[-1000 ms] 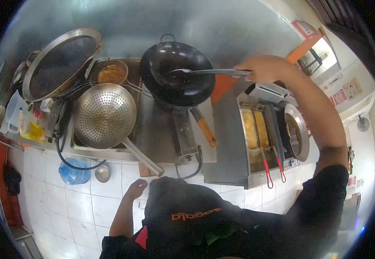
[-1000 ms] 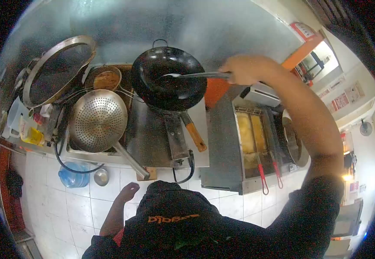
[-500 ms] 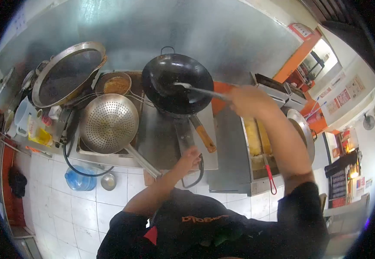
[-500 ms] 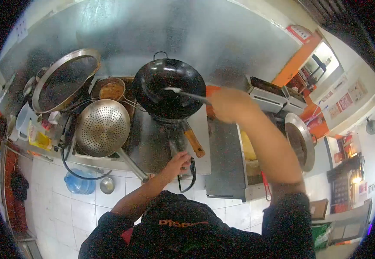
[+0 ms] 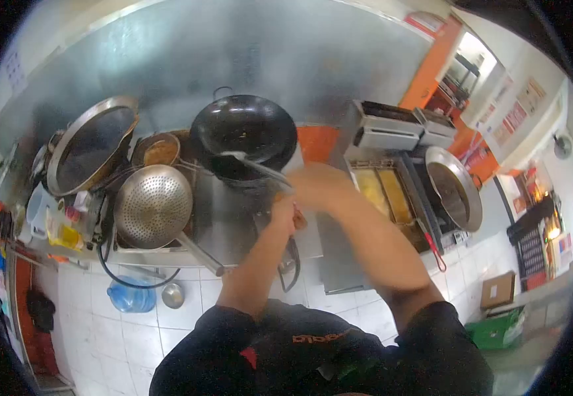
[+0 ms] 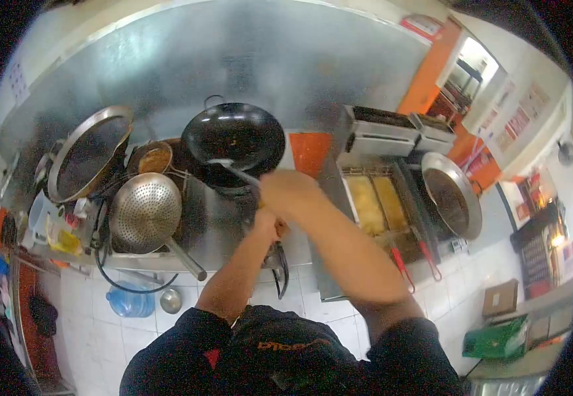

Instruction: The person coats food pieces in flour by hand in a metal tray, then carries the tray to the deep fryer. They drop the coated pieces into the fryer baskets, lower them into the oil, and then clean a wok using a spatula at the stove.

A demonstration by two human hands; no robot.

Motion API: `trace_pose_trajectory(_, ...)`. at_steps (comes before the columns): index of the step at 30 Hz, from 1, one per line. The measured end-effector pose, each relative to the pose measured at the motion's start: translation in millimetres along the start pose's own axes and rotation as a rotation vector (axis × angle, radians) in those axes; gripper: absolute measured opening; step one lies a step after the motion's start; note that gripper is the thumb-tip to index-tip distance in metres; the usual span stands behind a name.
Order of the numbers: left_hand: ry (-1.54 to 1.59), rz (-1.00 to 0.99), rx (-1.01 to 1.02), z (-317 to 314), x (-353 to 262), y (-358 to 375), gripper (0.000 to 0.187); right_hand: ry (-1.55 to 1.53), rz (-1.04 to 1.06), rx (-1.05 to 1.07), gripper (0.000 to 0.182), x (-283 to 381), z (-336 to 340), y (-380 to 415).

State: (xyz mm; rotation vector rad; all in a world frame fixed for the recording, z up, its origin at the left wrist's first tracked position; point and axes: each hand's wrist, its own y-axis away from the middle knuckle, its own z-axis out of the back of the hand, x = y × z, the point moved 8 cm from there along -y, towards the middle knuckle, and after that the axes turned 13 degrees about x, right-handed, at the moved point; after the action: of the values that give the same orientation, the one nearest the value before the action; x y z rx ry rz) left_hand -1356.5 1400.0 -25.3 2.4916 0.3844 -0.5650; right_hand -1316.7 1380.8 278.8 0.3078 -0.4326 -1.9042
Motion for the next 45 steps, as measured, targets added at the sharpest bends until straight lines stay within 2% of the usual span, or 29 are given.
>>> trace_pose_trajectory(1,-0.004,-0.010,0.003,-1.2,-1.6,3.3,0.015,-0.017,0.006,0.030,0.030,-14.0,-14.8,-37.3)
trace_pose_trajectory(4,-0.079,-0.042,0.015,-0.3,-21.8,30.5,0.019,-0.183,0.062,-0.186,0.028,-33.7,-7.7,-19.0)
trace_pose_trajectory(6,-0.117,-0.033,0.037,-0.8,-30.8,50.7,0.020,-0.064,-0.031,-0.101,0.036,-54.5,-11.2,23.5)
trace_pose_trajectory(10,-0.145,-0.077,0.061,0.6,-23.8,102.1,0.018,0.008,0.024,-0.104,0.046,-82.8,0.9,124.7)
trace_pose_trajectory(15,-0.447,-0.245,-0.001,3.7,-35.6,189.6,0.016,0.061,0.087,-0.261,0.045,-103.5,3.8,199.9)
trace_pose_trajectory(17,-0.529,-0.289,-0.033,5.8,-47.8,222.0,0.014,0.041,0.162,-0.379,0.046,-108.8,6.7,213.0)
trace_pose_trajectory(21,-0.664,-0.428,-0.230,24.5,-85.1,290.1,0.011,-0.058,0.241,-0.538,0.048,-104.9,24.0,219.5)
trace_pose_trajectory(25,-0.816,-0.555,-0.360,39.3,-131.8,365.1,0.010,-0.177,0.463,-0.737,0.042,-70.5,44.8,190.5)
trace_pose_trajectory(28,-0.958,-0.617,-0.524,63.0,-165.0,406.3,0.010,-0.250,0.552,-0.746,0.044,-17.4,48.1,155.2)
trace_pose_trajectory(31,-1.080,-0.606,-0.650,108.3,-195.0,438.7,0.015,-0.236,0.480,-0.664,0.048,51.7,33.6,105.3)
trace_pose_trajectory(32,-1.131,-0.628,-0.687,130.0,-208.5,445.7,0.021,-0.264,0.458,-0.621,0.049,69.9,25.1,92.6)
trace_pose_trajectory(36,-1.103,-0.580,-0.626,182.5,-237.1,466.4,0.027,-0.263,0.491,-0.544,0.053,122.9,-45.3,33.4)
trace_pose_trajectory(38,-1.173,-0.584,-0.705,208.7,-259.6,475.1,0.025,-0.257,0.620,-0.451,0.055,128.9,-82.2,14.8)
trace_pose_trajectory(40,-1.263,-0.566,-0.732,246.5,-286.4,474.5,0.020,-0.163,0.547,-0.285,0.056,121.9,-103.4,25.2)
trace_pose_trajectory(41,-1.253,-0.538,-0.723,254.3,-291.6,478.2,0.020,-0.179,0.591,-0.268,0.054,111.8,-108.5,30.6)
trace_pose_trajectory(45,-1.200,-0.465,-0.637,267.2,-308.4,484.3,0.019,-0.279,0.638,-0.255,0.049,97.0,-77.3,59.6)
